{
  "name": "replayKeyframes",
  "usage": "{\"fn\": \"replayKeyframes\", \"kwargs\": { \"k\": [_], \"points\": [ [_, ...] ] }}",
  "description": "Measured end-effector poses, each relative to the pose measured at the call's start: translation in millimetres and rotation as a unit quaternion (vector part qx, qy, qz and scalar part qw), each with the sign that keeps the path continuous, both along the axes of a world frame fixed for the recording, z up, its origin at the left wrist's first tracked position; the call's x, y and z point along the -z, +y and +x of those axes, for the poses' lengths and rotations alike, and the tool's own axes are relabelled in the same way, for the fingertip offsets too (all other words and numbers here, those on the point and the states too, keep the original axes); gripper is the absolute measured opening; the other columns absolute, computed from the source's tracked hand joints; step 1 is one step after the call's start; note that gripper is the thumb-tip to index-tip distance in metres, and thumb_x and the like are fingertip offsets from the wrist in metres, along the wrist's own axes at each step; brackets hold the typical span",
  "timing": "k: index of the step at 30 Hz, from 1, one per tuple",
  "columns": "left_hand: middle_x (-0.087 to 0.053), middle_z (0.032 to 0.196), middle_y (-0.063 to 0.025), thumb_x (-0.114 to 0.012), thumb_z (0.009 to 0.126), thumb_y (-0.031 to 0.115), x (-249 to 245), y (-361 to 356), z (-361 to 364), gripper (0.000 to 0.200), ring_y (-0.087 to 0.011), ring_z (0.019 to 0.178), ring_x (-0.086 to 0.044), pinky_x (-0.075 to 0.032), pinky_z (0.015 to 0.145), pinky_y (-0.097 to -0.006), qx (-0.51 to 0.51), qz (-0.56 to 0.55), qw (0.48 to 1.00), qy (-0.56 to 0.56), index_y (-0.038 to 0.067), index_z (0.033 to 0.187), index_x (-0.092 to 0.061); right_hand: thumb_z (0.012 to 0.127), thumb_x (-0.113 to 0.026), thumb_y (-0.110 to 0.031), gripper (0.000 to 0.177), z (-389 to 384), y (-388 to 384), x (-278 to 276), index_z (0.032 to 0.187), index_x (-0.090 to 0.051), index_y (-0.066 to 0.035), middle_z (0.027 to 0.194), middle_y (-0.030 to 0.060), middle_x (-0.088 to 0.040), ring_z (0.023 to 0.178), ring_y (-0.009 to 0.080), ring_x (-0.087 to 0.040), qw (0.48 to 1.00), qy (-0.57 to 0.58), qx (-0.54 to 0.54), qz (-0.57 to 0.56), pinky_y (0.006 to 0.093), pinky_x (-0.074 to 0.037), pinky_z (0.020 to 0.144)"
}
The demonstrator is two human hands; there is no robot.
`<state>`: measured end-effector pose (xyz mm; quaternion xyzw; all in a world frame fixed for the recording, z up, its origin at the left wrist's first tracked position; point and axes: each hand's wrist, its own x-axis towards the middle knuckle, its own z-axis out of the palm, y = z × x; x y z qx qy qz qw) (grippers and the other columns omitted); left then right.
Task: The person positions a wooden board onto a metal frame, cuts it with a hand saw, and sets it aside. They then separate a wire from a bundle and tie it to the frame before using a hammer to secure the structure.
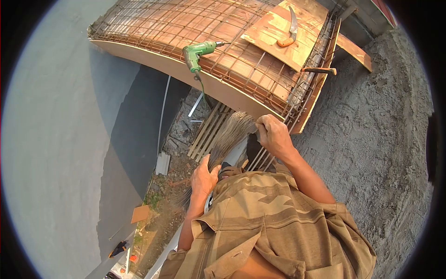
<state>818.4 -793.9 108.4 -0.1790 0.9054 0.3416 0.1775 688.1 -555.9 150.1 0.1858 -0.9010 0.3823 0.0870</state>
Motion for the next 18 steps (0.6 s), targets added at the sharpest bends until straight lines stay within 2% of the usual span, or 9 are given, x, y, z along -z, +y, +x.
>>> {"fn": "replayKeyframes", "kwargs": {
  "k": [2, 5, 8, 11, 12, 15, 18],
  "points": [
    [-0.068, 0.115, -0.0263, -0.073, 0.087, 0.032, 0, 2, 0, 0.065, -0.0432, 0.11, -0.064, -0.049, 0.094, -0.0483, -0.001, -0.008, 1.0, -0.01, 0.005, 0.141, -0.05, 0.083, -0.068, -0.002, 0.006, 2, -2, 1, 0.087, -0.066, 0.002, 0.08, 0.0188, -0.067, 0.075, 0.0365, -0.068, 1.0, -0.006, 0.009, 0.008, 0.0404, -0.054, 0.067],
    [-0.068, 0.115, -0.0262, -0.073, 0.087, 0.032, 1, 4, 2, 0.065, -0.0432, 0.11, -0.064, -0.049, 0.094, -0.0486, -0.006, -0.021, 1.0, -0.02, 0.005, 0.141, -0.05, 0.082, -0.07, -0.001, 0.012, 5, 0, -6, 0.093, -0.067, 0.004, 0.083, 0.0183, -0.069, 0.073, 0.0328, -0.068, 0.998, -0.047, -0.008, -0.04, 0.0371, -0.054, 0.066],
    [-0.066, 0.118, -0.0289, -0.072, 0.087, 0.029, 3, 4, 3, 0.063, -0.0452, 0.111, -0.063, -0.049, 0.095, -0.0498, -0.01, -0.011, 0.999, -0.031, 0.003, 0.141, -0.05, 0.085, -0.07, -0.005, 0.014, 10, 0, -8, 0.096, -0.069, 0.004, 0.079, 0.0148, -0.069, 0.069, 0.0247, -0.067, 0.997, -0.066, -0.029, -0.039, 0.0337, -0.053, 0.063],
    [-0.065, 0.12, -0.0303, -0.071, 0.088, 0.029, 3, 3, 3, 0.064, -0.0465, 0.113, -0.062, -0.048, 0.096, -0.0503, -0.005, -0.007, 0.999, -0.051, 0.001, 0.141, -0.05, 0.09, -0.068, -0.01, 0.015, 18, -10, -29, 0.099, -0.069, 0.003, 0.076, 0.0098, -0.068, 0.067, 0.0147, -0.063, 0.956, -0.272, 0.01, -0.108, 0.0301, -0.051, 0.061],
    [-0.065, 0.12, -0.0303, -0.071, 0.088, 0.029, 3, 3, 2, 0.064, -0.0466, 0.113, -0.062, -0.048, 0.096, -0.0503, -0.001, -0.009, 0.998, -0.058, 0.001, 0.141, -0.05, 0.093, -0.064, -0.012, 0.018, 19, -9, -14, 0.103, -0.069, 0.003, 0.074, 0.0059, -0.067, 0.068, 0.0085, -0.058, 0.937, -0.314, 0.017, -0.155, 0.0272, -0.048, 0.061],
    [-0.064, 0.122, -0.0306, -0.071, 0.088, 0.031, -1, 2, 5, 0.065, -0.0466, 0.115, -0.061, -0.048, 0.097, -0.0503, 0.014, -0.008, 0.998, -0.056, 0.001, 0.142, -0.05, 0.097, -0.062, -0.013, 0.016, 14, -4, -9, 0.101, -0.066, 0.002, 0.078, 0.0054, -0.067, 0.071, 0.0101, -0.062, 0.941, -0.328, 0.019, -0.076, 0.0274, -0.053, 0.066],
    [-0.062, 0.125, -0.0308, -0.072, 0.088, 0.033, 4, -3, 9, 0.067, -0.0455, 0.117, -0.06, -0.047, 0.099, -0.0497, 0.026, 0.029, 0.998, -0.051, 0.0, 0.142, -0.049, 0.1, -0.06, -0.015, 0.014, 16, -3, -1, 0.095, -0.061, -0.003, 0.076, 0.0031, -0.063, 0.069, 0.0112, -0.061, 0.841, -0.429, 0.033, -0.329, 0.0305, -0.058, 0.072]
  ]
}}
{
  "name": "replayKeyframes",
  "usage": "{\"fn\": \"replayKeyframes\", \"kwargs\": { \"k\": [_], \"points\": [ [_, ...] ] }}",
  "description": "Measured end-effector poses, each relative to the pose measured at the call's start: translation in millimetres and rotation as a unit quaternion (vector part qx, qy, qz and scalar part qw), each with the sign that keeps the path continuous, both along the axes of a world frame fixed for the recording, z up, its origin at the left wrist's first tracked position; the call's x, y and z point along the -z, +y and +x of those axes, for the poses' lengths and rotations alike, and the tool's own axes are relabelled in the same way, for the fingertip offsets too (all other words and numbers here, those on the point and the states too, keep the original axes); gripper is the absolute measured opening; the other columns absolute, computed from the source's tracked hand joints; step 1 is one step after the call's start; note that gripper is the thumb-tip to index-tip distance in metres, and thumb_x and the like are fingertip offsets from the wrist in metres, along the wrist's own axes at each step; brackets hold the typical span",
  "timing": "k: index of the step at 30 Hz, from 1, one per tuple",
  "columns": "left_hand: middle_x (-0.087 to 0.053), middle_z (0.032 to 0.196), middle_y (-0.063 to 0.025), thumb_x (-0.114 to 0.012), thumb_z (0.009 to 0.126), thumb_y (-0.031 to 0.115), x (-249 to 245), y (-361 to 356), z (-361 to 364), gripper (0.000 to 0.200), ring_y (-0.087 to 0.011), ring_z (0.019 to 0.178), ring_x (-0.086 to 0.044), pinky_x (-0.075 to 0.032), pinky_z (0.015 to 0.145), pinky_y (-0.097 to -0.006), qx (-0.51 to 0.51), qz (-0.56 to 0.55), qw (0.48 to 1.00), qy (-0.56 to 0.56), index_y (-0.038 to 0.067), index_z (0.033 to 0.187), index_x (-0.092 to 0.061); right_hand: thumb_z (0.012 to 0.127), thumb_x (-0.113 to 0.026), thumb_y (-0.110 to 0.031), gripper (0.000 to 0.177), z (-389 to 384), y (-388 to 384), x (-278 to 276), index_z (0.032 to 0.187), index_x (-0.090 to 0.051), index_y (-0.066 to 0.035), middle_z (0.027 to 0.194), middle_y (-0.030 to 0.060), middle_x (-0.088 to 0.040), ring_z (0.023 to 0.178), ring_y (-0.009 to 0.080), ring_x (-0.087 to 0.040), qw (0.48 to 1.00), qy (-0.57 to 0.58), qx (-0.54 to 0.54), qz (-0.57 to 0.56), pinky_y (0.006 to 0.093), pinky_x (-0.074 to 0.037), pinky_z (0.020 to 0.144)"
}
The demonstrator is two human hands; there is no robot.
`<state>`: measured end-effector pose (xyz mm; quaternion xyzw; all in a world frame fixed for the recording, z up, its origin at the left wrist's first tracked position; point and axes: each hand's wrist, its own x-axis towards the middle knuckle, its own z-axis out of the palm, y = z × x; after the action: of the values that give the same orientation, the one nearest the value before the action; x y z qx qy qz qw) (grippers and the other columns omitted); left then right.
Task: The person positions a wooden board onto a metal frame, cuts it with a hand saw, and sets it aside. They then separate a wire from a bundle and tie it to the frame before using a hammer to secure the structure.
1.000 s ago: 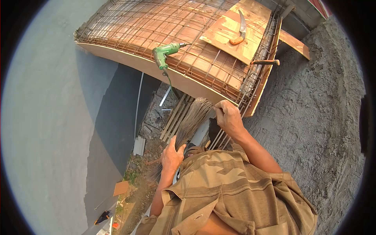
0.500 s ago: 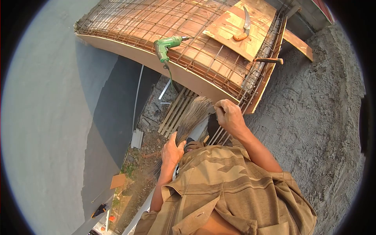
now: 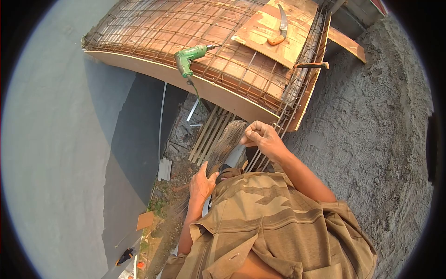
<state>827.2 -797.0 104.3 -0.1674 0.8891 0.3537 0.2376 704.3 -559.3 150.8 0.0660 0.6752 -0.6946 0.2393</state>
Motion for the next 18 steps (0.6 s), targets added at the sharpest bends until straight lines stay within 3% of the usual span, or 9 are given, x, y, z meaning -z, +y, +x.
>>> {"fn": "replayKeyframes", "kwargs": {
  "k": [3, 4, 7, 10, 12, 14, 16, 18],
  "points": [
    [-0.062, 0.127, -0.0306, -0.072, 0.088, 0.035, 12, -7, 5, 0.07, -0.0441, 0.118, -0.06, -0.047, 0.1, -0.0481, 0.003, 0.061, 0.998, 0.022, -0.001, 0.142, -0.048, 0.102, -0.059, -0.016, 0.014, -1, 8, 3, 0.091, -0.056, -0.008, 0.072, 0.001, -0.057, 0.065, 0.0127, -0.059, 0.988, -0.048, 0.037, -0.14, 0.0359, -0.061, 0.077],
    [-0.062, 0.127, -0.0307, -0.072, 0.088, 0.035, 10, -8, 6, 0.07, -0.0438, 0.119, -0.06, -0.048, 0.1, -0.0475, 0.003, 0.075, 0.997, 0.019, -0.002, 0.142, -0.048, 0.101, -0.059, -0.015, 0.012, -7, 14, -2, 0.092, -0.056, -0.008, 0.068, -0.001, -0.051, 0.06, 0.0114, -0.054, 0.983, -0.024, 0.074, -0.169, 0.0358, -0.061, 0.071],
    [-0.062, 0.126, -0.0303, -0.072, 0.087, 0.035, 2, -13, 10, 0.07, -0.0428, 0.118, -0.061, -0.048, 0.099, -0.046, -0.001, 0.09, 0.996, 0.01, -0.002, 0.142, -0.048, 0.099, -0.062, -0.014, 0.011, -40, 55, -28, 0.096, -0.054, -0.006, 0.067, -0.0026, -0.044, 0.058, 0.0102, -0.046, 0.96, 0.022, 0.196, -0.198, 0.028, -0.045, 0.051],
    [-0.065, 0.122, -0.0289, -0.072, 0.087, 0.033, 8, -26, 17, 0.069, -0.0417, 0.116, -0.063, -0.05, 0.097, -0.0454, -0.005, 0.056, 0.998, 0.015, -0.003, 0.141, -0.049, 0.1, -0.059, -0.01, 0.008, -75, 132, -54, 0.105, -0.057, -0.005, 0.069, -0.0032, -0.043, 0.059, 0.0074, -0.043, 0.909, 0.109, 0.336, -0.221, 0.0202, -0.035, 0.045],
    [-0.066, 0.12, -0.0278, -0.072, 0.087, 0.032, 11, -39, 24, 0.067, -0.0411, 0.113, -0.064, -0.05, 0.096, -0.0453, -0.013, 0.035, 0.999, 0.024, -0.003, 0.139, -0.051, 0.101, -0.059, -0.01, 0.016, -81, 184, -89, 0.114, -0.058, -0.001, 0.07, -0.0023, -0.044, 0.06, 0.0074, -0.045, 0.868, 0.213, 0.417, -0.166, 0.0194, -0.036, 0.045],
    [-0.066, 0.119, -0.0287, -0.073, 0.086, 0.031, 9, -48, 30, 0.066, -0.0403, 0.113, -0.064, -0.049, 0.097, -0.0439, -0.027, 0.003, 0.999, 0.024, -0.004, 0.137, -0.052, 0.1, -0.059, -0.01, 0.019, -70, 225, -123, 0.115, -0.061, 0.002, 0.076, 0.0029, -0.056, 0.068, 0.0099, -0.057, 0.842, 0.31, 0.419, -0.141, 0.0191, -0.039, 0.046],
    [-0.065, 0.121, -0.0296, -0.073, 0.085, 0.032, 11, -55, 36, 0.067, -0.0404, 0.116, -0.063, -0.047, 0.1, -0.0432, -0.038, -0.002, 0.999, 0.012, -0.006, 0.136, -0.052, 0.1, -0.058, -0.008, 0.022, -46, 212, -166, 0.118, -0.063, 0.005, 0.095, 0.0121, -0.069, 0.082, 0.0139, -0.068, 0.814, 0.411, 0.409, -0.034, 0.0182, -0.042, 0.046],
    [-0.064, 0.123, -0.0298, -0.074, 0.085, 0.032, 15, -53, 34, 0.068, -0.0401, 0.118, -0.062, -0.047, 0.101, -0.0428, -0.035, 0.01, 0.999, 0.019, -0.006, 0.137, -0.052, 0.1, -0.057, -0.007, 0.025, -24, 180, -176, 0.122, -0.063, 0.005, 0.109, 0.0164, -0.07, 0.09, 0.0165, -0.07, 0.832, 0.452, 0.318, 0.043, 0.0172, -0.041, 0.046]
  ]
}}
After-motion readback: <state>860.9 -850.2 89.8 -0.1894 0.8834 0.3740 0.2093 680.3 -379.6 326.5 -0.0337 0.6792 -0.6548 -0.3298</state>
